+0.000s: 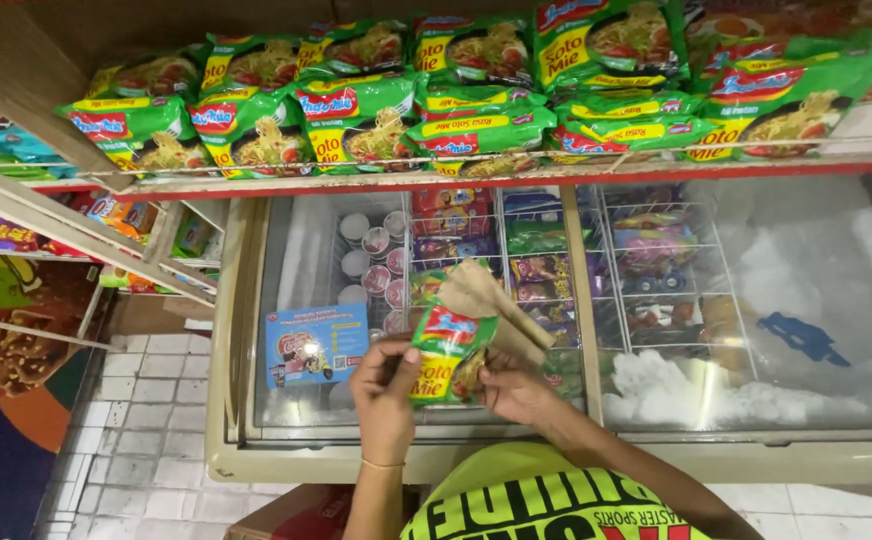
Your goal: Wiping and stocking instant noodle packets onto a shelf from a cardboard box.
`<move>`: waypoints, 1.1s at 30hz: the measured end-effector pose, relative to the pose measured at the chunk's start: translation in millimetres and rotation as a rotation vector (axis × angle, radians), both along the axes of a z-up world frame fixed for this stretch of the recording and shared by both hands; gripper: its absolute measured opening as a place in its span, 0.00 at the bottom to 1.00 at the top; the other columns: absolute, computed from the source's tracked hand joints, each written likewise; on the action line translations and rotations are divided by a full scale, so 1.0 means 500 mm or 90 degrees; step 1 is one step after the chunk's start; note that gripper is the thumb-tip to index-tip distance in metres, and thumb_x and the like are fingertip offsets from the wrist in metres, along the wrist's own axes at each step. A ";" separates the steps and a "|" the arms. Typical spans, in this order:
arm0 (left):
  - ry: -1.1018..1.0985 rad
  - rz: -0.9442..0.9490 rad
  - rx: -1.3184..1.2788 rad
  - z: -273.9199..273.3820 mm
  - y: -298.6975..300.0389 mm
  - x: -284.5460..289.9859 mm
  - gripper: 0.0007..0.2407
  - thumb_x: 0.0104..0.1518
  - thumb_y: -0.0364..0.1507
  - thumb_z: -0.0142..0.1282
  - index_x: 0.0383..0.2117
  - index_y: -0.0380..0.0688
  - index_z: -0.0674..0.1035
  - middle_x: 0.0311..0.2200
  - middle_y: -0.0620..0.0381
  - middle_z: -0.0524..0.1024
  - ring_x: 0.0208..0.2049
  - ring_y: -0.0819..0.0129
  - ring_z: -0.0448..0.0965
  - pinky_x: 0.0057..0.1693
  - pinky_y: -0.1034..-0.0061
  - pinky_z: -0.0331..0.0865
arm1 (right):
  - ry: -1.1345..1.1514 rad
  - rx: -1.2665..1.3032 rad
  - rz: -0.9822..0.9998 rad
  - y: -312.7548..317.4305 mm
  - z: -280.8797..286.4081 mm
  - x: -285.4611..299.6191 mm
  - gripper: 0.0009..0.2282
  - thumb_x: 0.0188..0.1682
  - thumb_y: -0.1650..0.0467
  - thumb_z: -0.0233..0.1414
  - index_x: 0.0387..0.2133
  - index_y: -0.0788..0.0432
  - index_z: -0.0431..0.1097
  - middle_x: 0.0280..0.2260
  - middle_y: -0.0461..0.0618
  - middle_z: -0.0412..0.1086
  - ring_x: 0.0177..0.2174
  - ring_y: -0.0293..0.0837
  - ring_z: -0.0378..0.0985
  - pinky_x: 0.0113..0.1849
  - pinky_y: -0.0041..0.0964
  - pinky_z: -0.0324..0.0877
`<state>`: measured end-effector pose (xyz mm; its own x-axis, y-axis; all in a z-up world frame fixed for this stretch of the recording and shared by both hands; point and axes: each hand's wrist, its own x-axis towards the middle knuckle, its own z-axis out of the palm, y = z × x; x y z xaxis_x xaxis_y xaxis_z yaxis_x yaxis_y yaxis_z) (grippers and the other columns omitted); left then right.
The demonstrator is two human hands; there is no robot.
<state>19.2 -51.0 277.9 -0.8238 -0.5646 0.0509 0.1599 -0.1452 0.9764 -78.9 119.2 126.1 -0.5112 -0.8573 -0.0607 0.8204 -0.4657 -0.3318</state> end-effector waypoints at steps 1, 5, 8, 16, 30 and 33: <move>0.000 -0.001 0.000 -0.008 -0.006 0.000 0.02 0.56 0.17 0.58 0.32 0.33 0.80 0.29 0.57 0.78 0.28 0.75 0.71 0.39 0.82 0.66 | 0.000 0.000 -0.001 0.008 -0.010 -0.001 0.17 0.45 0.81 0.58 0.48 0.67 0.69 0.41 0.58 0.76 0.37 0.49 0.82 0.36 0.34 0.80; 0.039 0.064 0.133 -0.023 -0.030 -0.002 0.02 0.59 0.18 0.57 0.35 0.33 0.80 0.30 0.57 0.77 0.30 0.76 0.71 0.42 0.83 0.66 | 0.073 0.128 -0.182 0.034 0.012 -0.033 0.12 0.40 0.83 0.60 0.35 0.63 0.72 0.33 0.52 0.76 0.33 0.43 0.80 0.39 0.36 0.79; 0.060 0.050 0.163 -0.017 -0.038 -0.012 0.01 0.60 0.18 0.56 0.35 0.34 0.78 0.31 0.56 0.77 0.31 0.76 0.72 0.43 0.82 0.67 | 0.208 0.135 -0.239 0.056 0.110 -0.057 0.08 0.42 0.82 0.60 0.29 0.60 0.71 0.29 0.51 0.75 0.31 0.44 0.80 0.38 0.39 0.77; 0.057 0.023 0.003 0.089 -0.067 -0.103 0.01 0.60 0.21 0.57 0.35 0.37 0.77 0.31 0.59 0.76 0.31 0.78 0.70 0.42 0.84 0.67 | 0.357 0.194 -0.318 0.077 0.324 -0.119 0.11 0.45 0.85 0.54 0.34 0.60 0.65 0.25 0.43 0.63 0.22 0.32 0.64 0.26 0.23 0.65; 0.219 -0.106 -0.206 0.281 -0.152 -0.401 0.09 0.56 0.12 0.56 0.39 0.34 0.84 0.36 0.56 0.84 0.33 0.77 0.78 0.44 0.86 0.73 | 0.747 0.428 -0.518 0.063 0.602 -0.393 0.11 0.50 0.86 0.53 0.41 0.63 0.70 0.36 0.46 0.71 0.30 0.31 0.69 0.34 0.20 0.65; 0.277 -0.029 -0.396 0.306 -0.179 -0.520 0.09 0.50 0.12 0.55 0.33 0.31 0.85 0.32 0.54 0.84 0.31 0.73 0.80 0.42 0.82 0.76 | 0.868 0.534 -0.537 0.043 0.620 -0.472 0.09 0.49 0.85 0.54 0.39 0.66 0.74 0.35 0.48 0.74 0.31 0.33 0.74 0.36 0.22 0.70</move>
